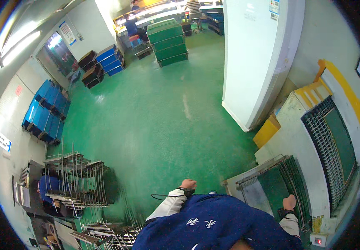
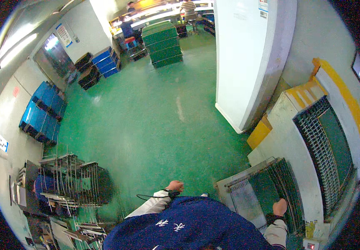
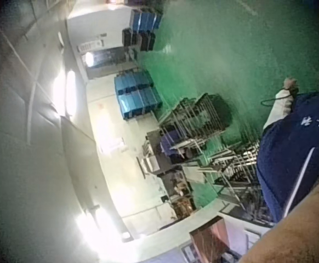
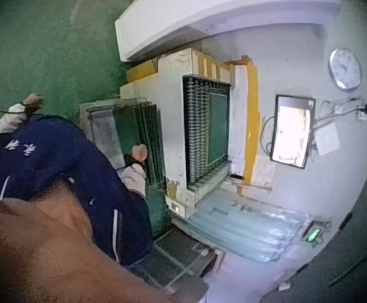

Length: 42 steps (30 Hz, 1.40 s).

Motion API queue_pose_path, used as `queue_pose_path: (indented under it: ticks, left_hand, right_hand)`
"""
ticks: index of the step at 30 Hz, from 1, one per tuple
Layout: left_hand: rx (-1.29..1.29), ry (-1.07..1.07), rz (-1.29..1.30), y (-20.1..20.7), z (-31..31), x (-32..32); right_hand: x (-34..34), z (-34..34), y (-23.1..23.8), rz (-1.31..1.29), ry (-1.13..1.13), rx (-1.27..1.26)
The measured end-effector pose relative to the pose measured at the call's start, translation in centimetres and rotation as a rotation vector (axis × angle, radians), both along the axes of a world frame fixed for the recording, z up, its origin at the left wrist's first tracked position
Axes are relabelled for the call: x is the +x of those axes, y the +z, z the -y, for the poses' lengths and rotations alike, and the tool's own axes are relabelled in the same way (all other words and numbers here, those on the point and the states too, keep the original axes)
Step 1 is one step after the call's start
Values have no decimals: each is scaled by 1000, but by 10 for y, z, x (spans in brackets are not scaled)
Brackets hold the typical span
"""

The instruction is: Loading green circuit boards into a processing machine and organizing them in a rack.

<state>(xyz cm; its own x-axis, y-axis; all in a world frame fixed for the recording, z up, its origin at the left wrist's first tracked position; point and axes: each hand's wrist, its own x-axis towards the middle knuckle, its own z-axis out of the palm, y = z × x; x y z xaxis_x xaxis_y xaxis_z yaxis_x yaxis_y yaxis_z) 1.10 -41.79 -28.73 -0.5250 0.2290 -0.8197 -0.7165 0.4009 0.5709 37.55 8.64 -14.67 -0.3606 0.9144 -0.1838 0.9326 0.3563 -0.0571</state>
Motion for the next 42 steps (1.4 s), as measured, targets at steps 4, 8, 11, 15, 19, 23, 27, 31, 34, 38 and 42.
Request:
queue_pose_path:
  ticks: [4,8,11,15,19,23,27,31,34,38,42]
  left_hand:
    - [29,24,38,-4,-4,1]
    - [30,13,75,-7,-7,2]
    - [16,-1,77,-4,-8,4]
    - [58,-28,66,-2,-7,7]
    - [36,-86,36,-4,-6,10]
    - [6,-108,34,-5,-5,13]
    - [29,-110,28,1,-5,18]
    - [170,15,96,0,1,19]
    - [252,121,90,-16,10,18]
    - [66,-207,-248,-47,26,21]
    - [229,81,50,-55,28,26]
  right_hand:
    - [-8,8,17,1,-11,-24]
    - [-7,8,15,25,-24,-38]
    - [-1,1,-1,18,-5,41]
    - [9,-7,-23,-21,57,151]
    - [12,-6,-21,-50,101,167]
    - [10,-3,-9,-32,69,39]
    - [7,0,-6,-60,64,56]
    - [4,4,-1,-61,-7,38]
    - [3,8,8,-52,71,2]
    - [1,8,10,-10,10,-24]
    - [4,7,-3,-57,68,131]
